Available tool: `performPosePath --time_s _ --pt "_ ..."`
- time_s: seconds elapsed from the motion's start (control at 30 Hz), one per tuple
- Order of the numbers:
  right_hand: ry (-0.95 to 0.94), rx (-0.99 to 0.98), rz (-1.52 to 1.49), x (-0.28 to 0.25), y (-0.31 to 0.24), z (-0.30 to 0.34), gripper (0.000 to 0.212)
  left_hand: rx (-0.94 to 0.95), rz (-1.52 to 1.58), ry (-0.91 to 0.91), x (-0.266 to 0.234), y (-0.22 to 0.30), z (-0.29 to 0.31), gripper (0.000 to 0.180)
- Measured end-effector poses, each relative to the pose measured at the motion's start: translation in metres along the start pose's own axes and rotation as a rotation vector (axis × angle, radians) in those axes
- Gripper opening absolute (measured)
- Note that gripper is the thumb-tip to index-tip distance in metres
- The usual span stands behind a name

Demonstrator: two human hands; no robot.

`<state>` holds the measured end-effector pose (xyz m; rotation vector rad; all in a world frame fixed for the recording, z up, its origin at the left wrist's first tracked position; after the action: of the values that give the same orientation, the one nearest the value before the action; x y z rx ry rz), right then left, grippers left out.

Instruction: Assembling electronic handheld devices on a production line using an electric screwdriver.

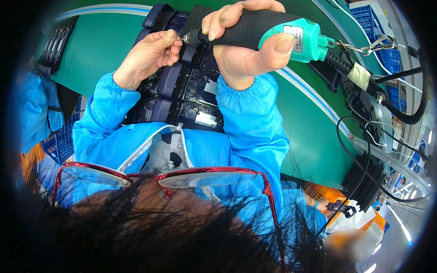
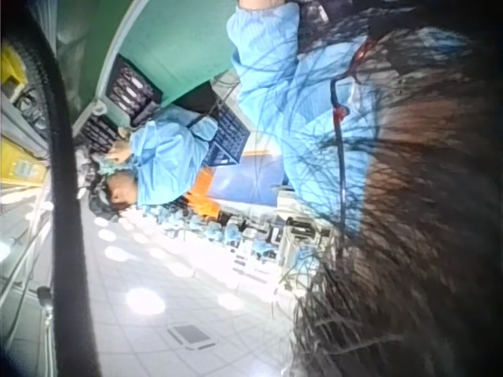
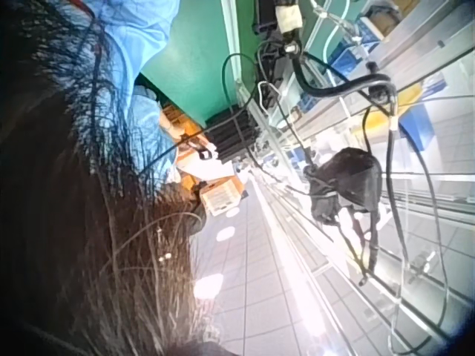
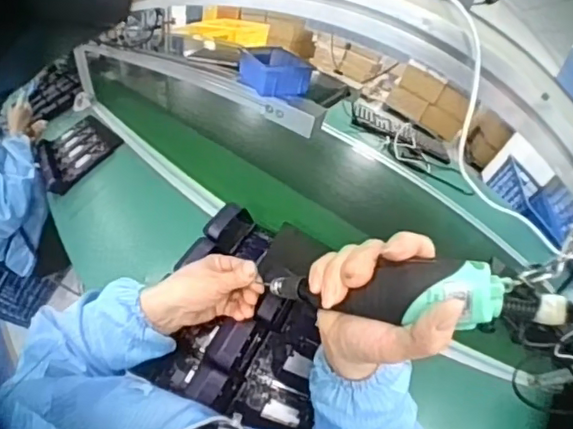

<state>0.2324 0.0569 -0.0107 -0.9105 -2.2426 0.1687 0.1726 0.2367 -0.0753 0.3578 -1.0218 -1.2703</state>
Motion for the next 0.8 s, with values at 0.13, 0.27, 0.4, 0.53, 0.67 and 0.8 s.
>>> performPosePath --time_s 0.13,0.27,0.4,0.53,0.67,0.8 --pt "0.094 0.088 -0.064 0.024 -0.012 -0.001 0.066 0.01 -0.003 -0.003 -0.001 0.002 0.002 0.027" --pt "0.158 0.112 -0.072 0.034 -0.023 -0.014 0.066 0.011 -0.007 -0.011 0.007 0.009 0.004 0.026" --pt "0.152 0.131 -0.088 0.047 -0.023 -0.029 0.066 0.025 0.025 0.024 0.013 0.023 0.016 0.026" --pt "0.157 0.114 -0.09 0.044 -0.023 -0.027 0.067 0.023 0.009 0.029 0.013 0.022 0.013 0.027" --pt "0.131 0.089 -0.066 0.046 -0.024 -0.028 0.07 0.022 -0.013 0.005 0.012 0.023 0.012 0.029" --pt "0.109 0.08 -0.093 0.044 -0.019 -0.027 0.071 0.022 -0.012 0.046 0.012 0.022 0.014 0.031"
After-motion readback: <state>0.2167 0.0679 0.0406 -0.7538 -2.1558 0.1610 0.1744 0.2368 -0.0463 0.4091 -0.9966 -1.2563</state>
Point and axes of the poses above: each hand's wrist, its own z-axis away from the middle knuckle, its own x-axis out of the palm, y = z × x, the point moved 1 cm from there along -z, towards the middle knuckle, and after that the axes turned 12 degrees about -x, right-handed, at the moved point
